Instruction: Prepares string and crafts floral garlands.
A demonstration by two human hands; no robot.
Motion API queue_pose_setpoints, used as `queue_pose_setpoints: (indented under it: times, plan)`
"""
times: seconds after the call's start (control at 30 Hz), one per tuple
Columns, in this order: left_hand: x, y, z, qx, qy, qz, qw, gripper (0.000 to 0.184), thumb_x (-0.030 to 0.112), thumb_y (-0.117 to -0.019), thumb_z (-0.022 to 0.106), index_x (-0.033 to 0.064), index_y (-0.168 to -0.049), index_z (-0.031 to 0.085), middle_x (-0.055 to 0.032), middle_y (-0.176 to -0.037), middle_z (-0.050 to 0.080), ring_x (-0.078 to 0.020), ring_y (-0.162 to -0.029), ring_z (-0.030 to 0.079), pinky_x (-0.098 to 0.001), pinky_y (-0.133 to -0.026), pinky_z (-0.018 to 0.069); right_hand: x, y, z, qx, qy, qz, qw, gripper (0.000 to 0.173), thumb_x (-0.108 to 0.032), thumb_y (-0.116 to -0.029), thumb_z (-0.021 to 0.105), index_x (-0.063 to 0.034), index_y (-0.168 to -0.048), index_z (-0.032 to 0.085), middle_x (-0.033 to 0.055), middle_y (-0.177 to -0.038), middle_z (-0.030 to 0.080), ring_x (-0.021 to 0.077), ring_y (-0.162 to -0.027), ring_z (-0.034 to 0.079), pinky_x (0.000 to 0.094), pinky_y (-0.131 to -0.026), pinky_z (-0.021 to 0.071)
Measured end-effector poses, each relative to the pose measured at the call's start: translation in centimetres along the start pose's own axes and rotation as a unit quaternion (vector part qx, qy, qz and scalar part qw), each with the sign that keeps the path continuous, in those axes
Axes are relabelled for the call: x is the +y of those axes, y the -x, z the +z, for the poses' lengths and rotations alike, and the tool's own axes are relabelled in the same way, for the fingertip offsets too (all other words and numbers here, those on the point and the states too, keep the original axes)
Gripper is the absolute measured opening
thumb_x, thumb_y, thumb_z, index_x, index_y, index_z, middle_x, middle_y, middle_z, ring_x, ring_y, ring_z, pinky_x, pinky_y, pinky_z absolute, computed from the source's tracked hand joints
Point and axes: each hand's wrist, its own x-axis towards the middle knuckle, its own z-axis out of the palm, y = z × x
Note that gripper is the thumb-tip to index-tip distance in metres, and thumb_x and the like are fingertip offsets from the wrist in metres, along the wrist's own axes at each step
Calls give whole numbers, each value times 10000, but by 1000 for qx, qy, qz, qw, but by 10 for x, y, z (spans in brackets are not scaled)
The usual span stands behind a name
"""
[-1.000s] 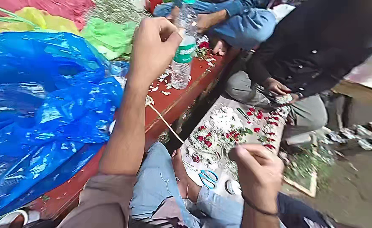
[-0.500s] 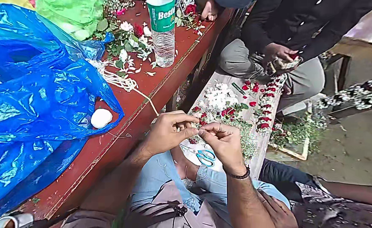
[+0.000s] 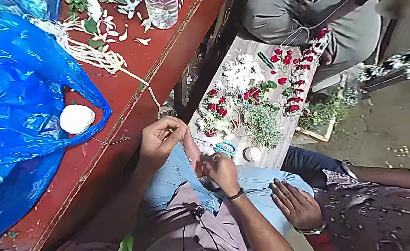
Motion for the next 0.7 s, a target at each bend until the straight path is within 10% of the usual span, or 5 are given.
queue_pose_setpoints:
  times: [0.2,0.3,0.43,0.7]
  plan:
    - [-14,13,18,19,-14,-48,999,123,39,-954,667,-23,-1043,723,-150,-994,753,-252,-818,739,-392,-716,647,7,8,61,-9,127,-22,992,270,-311,-931,580,-108,-919,758,77,-1126,745,297,-1057,694,554,-850,525]
    - [-14,14,22,9,33,-66,997,147,1,-972,623,-70,-1071,705,-185,-1000,757,-286,-879,757,-416,-775,657,4,-4,38,1,-191,-10,982,151,-247,-894,658,-101,-890,696,16,-884,695,138,-787,664,361,-704,561]
    - [-9,18,24,5,80,-116,990,165,-11,-1003,584,-117,-1088,676,-227,-1035,751,-323,-944,762,-435,-855,656,-56,-6,-42,76,-513,-98,849,47,-46,-962,652,-2,-974,663,49,-801,703,117,-631,646,285,-571,566]
    - [6,20,29,35,105,-117,987,113,1,-998,588,-72,-1080,614,-156,-895,718,-236,-789,738,-399,-756,650,-101,-25,-61,264,-277,-271,883,119,-87,-939,702,-39,-999,794,46,-851,668,99,-786,641,255,-719,575]
